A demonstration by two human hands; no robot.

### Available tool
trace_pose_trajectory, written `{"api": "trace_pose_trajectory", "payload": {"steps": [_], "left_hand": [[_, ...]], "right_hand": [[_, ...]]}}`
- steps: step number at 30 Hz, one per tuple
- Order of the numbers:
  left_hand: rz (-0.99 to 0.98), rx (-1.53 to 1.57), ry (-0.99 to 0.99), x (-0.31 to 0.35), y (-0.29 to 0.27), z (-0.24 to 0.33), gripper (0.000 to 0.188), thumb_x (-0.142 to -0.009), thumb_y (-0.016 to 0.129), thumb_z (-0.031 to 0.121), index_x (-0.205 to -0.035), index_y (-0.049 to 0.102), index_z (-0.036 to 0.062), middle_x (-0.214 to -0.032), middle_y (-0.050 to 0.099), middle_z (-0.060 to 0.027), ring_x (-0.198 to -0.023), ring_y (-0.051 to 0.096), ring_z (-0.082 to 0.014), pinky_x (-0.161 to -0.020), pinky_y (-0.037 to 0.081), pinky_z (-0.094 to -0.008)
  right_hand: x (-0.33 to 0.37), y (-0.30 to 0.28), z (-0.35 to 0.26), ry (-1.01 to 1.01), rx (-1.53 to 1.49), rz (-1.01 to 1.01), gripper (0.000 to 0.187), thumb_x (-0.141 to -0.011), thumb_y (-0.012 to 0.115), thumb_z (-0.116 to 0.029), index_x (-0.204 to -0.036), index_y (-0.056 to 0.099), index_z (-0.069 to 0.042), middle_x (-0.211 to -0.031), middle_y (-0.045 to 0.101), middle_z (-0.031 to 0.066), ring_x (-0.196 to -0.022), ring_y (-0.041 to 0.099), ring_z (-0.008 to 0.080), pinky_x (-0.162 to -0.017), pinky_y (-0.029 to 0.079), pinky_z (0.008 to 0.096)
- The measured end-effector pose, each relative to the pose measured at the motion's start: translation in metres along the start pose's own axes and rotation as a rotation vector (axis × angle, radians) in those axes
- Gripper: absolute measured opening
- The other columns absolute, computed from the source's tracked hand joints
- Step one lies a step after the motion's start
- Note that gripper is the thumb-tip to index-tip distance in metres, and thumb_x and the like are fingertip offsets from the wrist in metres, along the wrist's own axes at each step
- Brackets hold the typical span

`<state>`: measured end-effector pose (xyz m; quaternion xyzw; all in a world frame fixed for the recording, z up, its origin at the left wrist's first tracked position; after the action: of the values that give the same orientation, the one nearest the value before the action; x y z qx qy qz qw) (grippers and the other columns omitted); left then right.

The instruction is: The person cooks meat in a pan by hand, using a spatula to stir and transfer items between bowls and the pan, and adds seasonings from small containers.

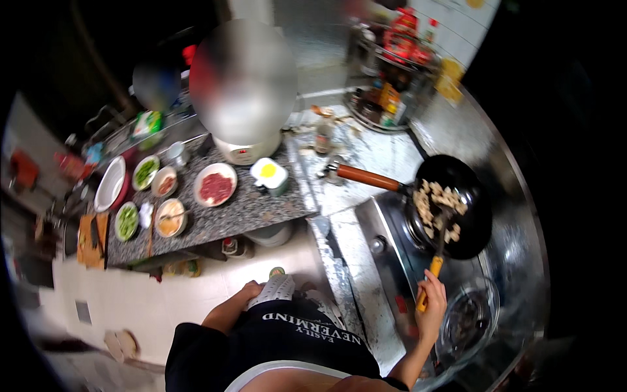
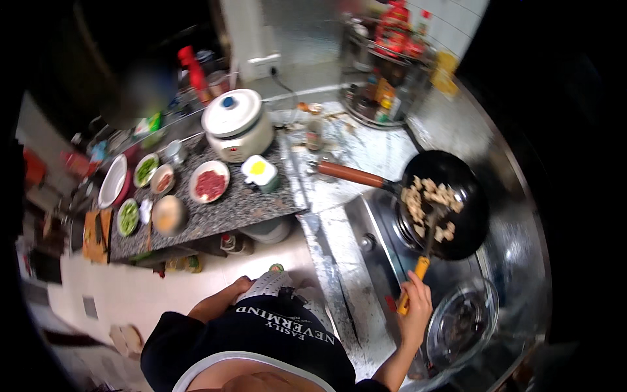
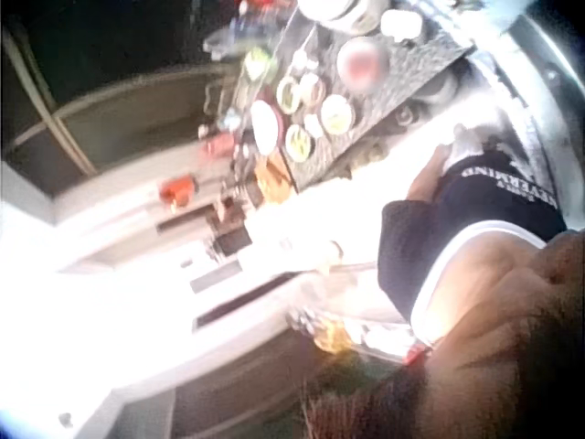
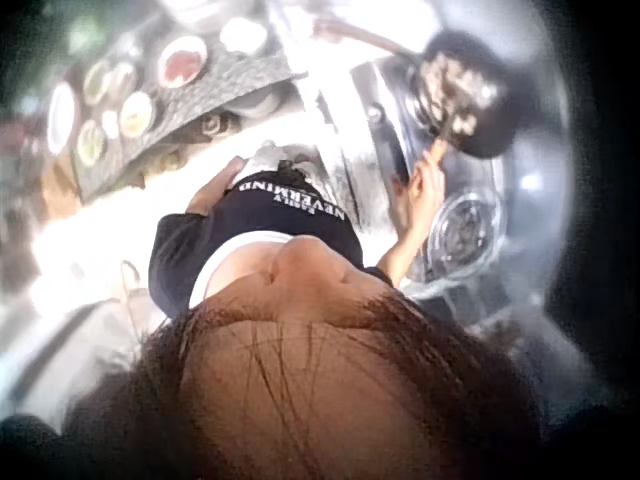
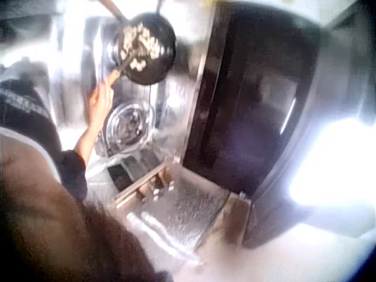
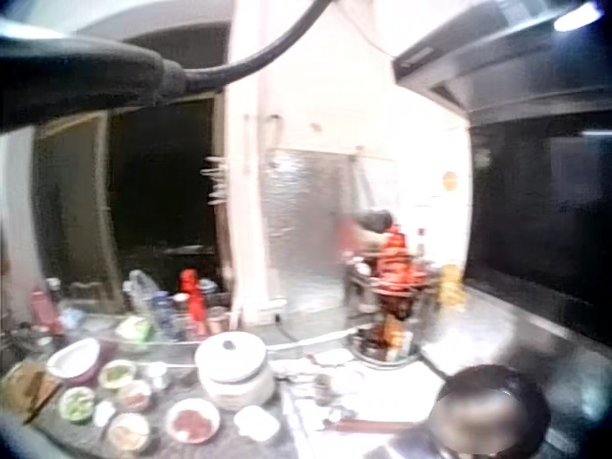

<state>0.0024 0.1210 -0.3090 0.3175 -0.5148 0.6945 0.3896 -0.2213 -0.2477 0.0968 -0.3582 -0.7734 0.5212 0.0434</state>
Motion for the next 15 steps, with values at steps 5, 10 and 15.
{"api": "trace_pose_trajectory", "payload": {"steps": [5, 10, 15], "left_hand": [[-0.028, -0.018, 0.037, -0.003, 0.01, -0.032, 0.053, -0.081, 0.038, 0.046, -0.104, 0.055, 0.0007, -0.111, 0.05, -0.0195, -0.101, 0.051, -0.0279, -0.085, 0.04, -0.0334], [-0.018, -0.291, 0.258, -0.008, 0.005, -0.064, 0.047, -0.083, 0.037, 0.039, -0.1, 0.056, -0.0001, -0.104, 0.054, -0.0201, -0.097, 0.054, -0.028, -0.083, 0.043, -0.0336], [-0.072, -0.896, 0.675, 0.022, -0.018, -0.086, 0.039, -0.077, 0.045, 0.032, -0.095, 0.059, -0.0005, -0.101, 0.057, -0.0182, -0.092, 0.056, -0.0279, -0.08, 0.045, -0.0337]], "right_hand": [[0.004, 0.003, -0.014, 0.053, 0.12, -0.116, 0.04, -0.062, 0.043, 0.019, -0.095, 0.052, -0.001, -0.113, 0.049, 0.0144, -0.1, 0.047, 0.0313, -0.084, 0.037, 0.0325], [0.005, -0.024, -0.059, 0.079, 0.216, 0.061, 0.047, -0.065, 0.039, 0.011, -0.108, 0.05, -0.002, -0.115, 0.047, 0.015, -0.103, 0.045, 0.0309, -0.087, 0.035, 0.0335], [-0.001, 0.015, -0.127, -0.103, -0.189, 0.074, 0.029, -0.072, 0.042, 0.008, -0.097, 0.055, 0.001, -0.097, 0.055, 0.0163, -0.09, 0.052, 0.0312, -0.079, 0.04, 0.0341]]}}
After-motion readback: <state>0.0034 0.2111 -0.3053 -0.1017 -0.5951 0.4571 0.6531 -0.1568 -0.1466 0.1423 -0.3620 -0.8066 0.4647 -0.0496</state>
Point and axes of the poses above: each hand's wrist, its own x-axis away from the middle knuckle, its own y-axis out of the palm, z = x × y, the point moved 5 cm from there along -x, towards the middle knuckle
